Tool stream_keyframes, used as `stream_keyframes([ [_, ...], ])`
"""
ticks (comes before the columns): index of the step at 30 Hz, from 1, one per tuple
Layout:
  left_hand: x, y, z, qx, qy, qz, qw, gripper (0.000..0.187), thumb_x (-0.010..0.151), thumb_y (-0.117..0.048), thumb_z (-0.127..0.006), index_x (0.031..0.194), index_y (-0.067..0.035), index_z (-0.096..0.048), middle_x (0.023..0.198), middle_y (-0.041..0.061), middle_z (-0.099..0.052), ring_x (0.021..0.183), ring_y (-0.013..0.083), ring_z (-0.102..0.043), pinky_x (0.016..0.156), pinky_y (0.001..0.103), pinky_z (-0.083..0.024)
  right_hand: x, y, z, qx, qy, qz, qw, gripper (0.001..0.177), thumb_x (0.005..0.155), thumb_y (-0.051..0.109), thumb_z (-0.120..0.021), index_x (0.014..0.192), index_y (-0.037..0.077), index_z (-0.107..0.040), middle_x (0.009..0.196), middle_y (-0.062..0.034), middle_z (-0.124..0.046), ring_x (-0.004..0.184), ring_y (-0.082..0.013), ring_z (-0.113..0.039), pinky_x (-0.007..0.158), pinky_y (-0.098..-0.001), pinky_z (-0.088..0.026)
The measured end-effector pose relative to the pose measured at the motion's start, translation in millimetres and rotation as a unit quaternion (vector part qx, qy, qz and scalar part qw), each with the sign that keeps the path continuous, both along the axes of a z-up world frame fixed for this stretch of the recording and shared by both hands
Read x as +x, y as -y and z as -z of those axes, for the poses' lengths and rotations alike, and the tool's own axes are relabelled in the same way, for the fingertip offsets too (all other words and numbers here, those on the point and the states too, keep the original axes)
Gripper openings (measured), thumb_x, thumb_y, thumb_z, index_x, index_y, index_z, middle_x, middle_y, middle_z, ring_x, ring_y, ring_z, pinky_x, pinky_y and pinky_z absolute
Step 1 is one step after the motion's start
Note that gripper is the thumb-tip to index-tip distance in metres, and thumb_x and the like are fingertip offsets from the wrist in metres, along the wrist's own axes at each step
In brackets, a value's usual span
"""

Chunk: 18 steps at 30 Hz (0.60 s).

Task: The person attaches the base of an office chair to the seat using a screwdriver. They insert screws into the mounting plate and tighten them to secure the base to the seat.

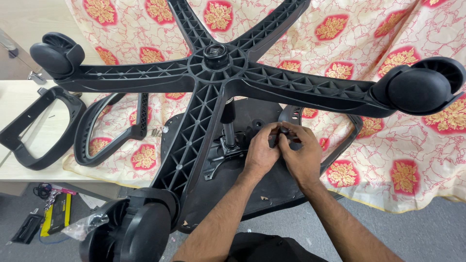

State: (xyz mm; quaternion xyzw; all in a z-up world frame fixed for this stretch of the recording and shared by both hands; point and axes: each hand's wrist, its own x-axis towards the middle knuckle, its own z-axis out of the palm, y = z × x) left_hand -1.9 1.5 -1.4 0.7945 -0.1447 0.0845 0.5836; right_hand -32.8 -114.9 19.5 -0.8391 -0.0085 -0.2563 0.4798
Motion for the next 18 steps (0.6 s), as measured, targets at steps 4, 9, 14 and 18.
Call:
stream_keyframes([
  [4, 0, -1, 1, -0.017, -0.003, 0.007, 1.000, 0.041, 0.091, -0.008, -0.071, 0.131, -0.007, -0.062, 0.120, 0.007, -0.069, 0.116, 0.0221, -0.065, 0.100, 0.037, -0.054, 4, 1, 0, 0.007, 0.035, -0.041, 0.999, 0.030, 0.093, 0.010, -0.068, 0.122, 0.008, -0.074, 0.116, -0.0083, -0.074, 0.106, -0.0188, -0.071, 0.091, -0.0327, -0.056],
  [9, 6, 0, -4, 0.028, -0.044, -0.023, 0.998, 0.030, 0.092, -0.008, -0.070, 0.122, -0.007, -0.065, 0.114, 0.008, -0.067, 0.107, 0.0210, -0.070, 0.094, 0.035, -0.061, 7, -4, -1, -0.002, -0.015, -0.017, 1.000, 0.029, 0.087, 0.014, -0.075, 0.116, 0.011, -0.076, 0.113, -0.0148, -0.069, 0.101, -0.0222, -0.069, 0.084, -0.0327, -0.061],
  [14, 9, 2, 3, 0.020, -0.025, -0.015, 0.999, 0.040, 0.090, -0.007, -0.071, 0.129, -0.008, -0.062, 0.120, 0.008, -0.065, 0.113, 0.0222, -0.067, 0.095, 0.035, -0.059, 14, -1, 0, 0.039, -0.039, -0.020, 0.998, 0.029, 0.090, 0.016, -0.073, 0.118, 0.008, -0.073, 0.112, -0.0120, -0.074, 0.103, -0.0219, -0.072, 0.092, -0.0342, -0.058],
  [18, 15, 7, 7, 0.013, -0.007, -0.002, 1.000, 0.047, 0.090, -0.007, -0.071, 0.135, -0.008, -0.059, 0.126, 0.008, -0.065, 0.118, 0.0239, -0.065, 0.099, 0.037, -0.055, 20, 3, -1, 0.070, -0.043, -0.031, 0.996, 0.031, 0.092, 0.015, -0.068, 0.121, 0.005, -0.069, 0.113, -0.0090, -0.074, 0.109, -0.0195, -0.072, 0.095, -0.0333, -0.057],
])
